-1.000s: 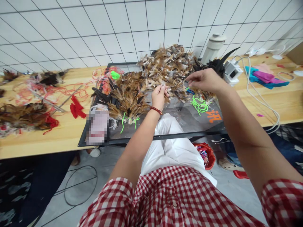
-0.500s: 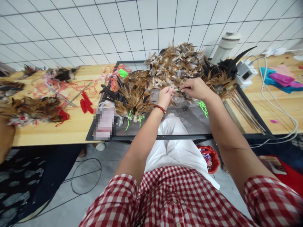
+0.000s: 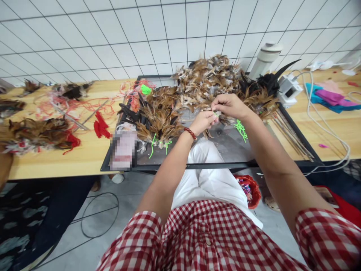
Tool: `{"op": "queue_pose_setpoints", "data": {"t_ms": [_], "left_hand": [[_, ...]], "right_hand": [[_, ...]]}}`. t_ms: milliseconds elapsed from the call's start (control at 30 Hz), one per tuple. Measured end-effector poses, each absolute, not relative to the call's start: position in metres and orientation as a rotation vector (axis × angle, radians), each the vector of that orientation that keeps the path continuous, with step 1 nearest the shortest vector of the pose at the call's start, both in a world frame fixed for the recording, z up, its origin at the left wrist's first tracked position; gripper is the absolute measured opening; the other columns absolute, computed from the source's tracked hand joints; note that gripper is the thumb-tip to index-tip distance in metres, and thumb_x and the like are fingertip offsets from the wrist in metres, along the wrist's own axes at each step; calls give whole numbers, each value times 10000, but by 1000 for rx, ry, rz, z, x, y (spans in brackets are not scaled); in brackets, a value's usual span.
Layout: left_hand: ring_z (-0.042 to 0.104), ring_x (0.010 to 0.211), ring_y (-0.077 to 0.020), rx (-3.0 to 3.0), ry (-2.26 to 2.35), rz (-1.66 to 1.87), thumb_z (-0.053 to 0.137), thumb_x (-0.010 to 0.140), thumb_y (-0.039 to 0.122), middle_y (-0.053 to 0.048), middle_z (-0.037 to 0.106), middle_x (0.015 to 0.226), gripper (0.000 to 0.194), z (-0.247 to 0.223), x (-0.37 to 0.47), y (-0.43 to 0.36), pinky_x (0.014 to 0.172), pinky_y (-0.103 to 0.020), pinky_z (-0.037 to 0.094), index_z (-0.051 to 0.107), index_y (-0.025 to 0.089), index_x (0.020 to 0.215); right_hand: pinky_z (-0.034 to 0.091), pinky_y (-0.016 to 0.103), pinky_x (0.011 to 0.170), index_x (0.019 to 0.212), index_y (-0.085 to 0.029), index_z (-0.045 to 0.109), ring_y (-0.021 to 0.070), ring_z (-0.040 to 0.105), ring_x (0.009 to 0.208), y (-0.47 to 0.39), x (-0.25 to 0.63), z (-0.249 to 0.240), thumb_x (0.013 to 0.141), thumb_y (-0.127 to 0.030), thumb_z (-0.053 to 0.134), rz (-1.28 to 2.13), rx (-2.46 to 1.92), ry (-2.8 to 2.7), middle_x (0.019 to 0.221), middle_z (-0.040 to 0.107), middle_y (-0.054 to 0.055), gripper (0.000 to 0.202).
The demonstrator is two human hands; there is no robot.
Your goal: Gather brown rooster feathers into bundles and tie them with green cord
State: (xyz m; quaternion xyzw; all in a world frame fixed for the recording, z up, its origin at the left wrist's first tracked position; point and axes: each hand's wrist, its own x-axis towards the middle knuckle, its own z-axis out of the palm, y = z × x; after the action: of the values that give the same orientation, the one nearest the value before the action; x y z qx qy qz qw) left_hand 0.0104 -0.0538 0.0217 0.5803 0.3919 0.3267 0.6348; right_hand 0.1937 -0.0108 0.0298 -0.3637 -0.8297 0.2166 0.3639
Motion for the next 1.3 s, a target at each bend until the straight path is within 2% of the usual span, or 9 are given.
{"op": "queue_pose_setpoints", "data": {"t_ms": [133, 300, 433, 600, 733, 867, 1033, 1167, 1300], "left_hand": [[276, 432, -30, 1063, 756, 868, 516, 1024, 97, 65, 460, 527, 380, 22, 11, -55, 507, -195, 203, 563, 147, 651], [390, 528, -82, 1272, 1114, 1050, 560, 983, 72, 53, 487, 535, 376, 7, 14, -44, 590, -230, 289, 594, 168, 621], [471, 666, -131, 1660, 1314, 1017, 614, 900, 12, 28, 516, 572, 401, 1, 13, -39, 702, -280, 319, 577, 180, 538], [448, 589, -97, 1640, 1003, 805, 613, 893, 22, 43, 505, 547, 341, 7, 14, -50, 654, -256, 332, 637, 164, 583], [364, 475, -42, 1246, 881, 869, 624, 998, 220, 44, 520, 569, 337, 9, 16, -54, 511, -207, 237, 635, 155, 667], [289, 413, 5, 908, 923, 1018, 655, 1020, 320, 61, 528, 601, 350, 7, 15, -49, 447, -159, 155, 594, 161, 715], [299, 398, 23, 643, 836, 1063, 693, 978, 229, 60, 624, 693, 203, 10, 11, -45, 396, -124, 171, 618, 165, 801], [283, 399, 24, 583, 776, 995, 727, 953, 227, 56, 633, 694, 180, 17, 11, -49, 379, -127, 181, 633, 158, 816], [288, 413, 24, 626, 835, 1069, 702, 984, 272, 54, 633, 714, 209, 19, 14, -50, 396, -138, 184, 630, 161, 823]], "right_hand": [[489, 316, 709, 760, -206, 734, 179, 618, 712, -17, 197, 14, 871, -516, 727, 624, -1009, -1974, 754, 734, 37, 329], [460, 336, 729, 786, -206, 748, 201, 623, 725, -35, 193, 3, 873, -286, 633, 268, -1002, -2202, 749, 720, 60, 165], [457, 348, 741, 831, -206, 750, 213, 615, 741, -40, 192, 8, 891, -251, 580, 189, -910, -2335, 763, 708, 71, 185], [472, 336, 769, 802, -211, 719, 189, 603, 763, -34, 196, 10, 910, -389, 665, 477, -971, -2071, 792, 701, 49, 215], [415, 288, 634, 751, -203, 682, 138, 512, 638, -32, 197, 4, 841, -605, 773, 901, -1072, -1792, 681, 654, 13, 422], [385, 285, 617, 748, -187, 707, 131, 492, 646, -36, 192, 2, 766, -676, 831, 879, -1107, -1776, 687, 652, 18, 504], [371, 293, 628, 742, -191, 695, 127, 459, 649, -32, 188, -2, 783, -631, 799, 760, -1142, -1720, 675, 613, 0, 454], [402, 287, 660, 790, -210, 677, 125, 485, 679, -22, 187, -10, 725, -453, 857, 702, -1160, -1478, 731, 634, -16, 310], [343, 261, 560, 895, -217, 700, 108, 447, 599, -23, 181, -11, 672, -413, 911, 1058, -1192, -1250, 707, 622, -36, 364]]}}
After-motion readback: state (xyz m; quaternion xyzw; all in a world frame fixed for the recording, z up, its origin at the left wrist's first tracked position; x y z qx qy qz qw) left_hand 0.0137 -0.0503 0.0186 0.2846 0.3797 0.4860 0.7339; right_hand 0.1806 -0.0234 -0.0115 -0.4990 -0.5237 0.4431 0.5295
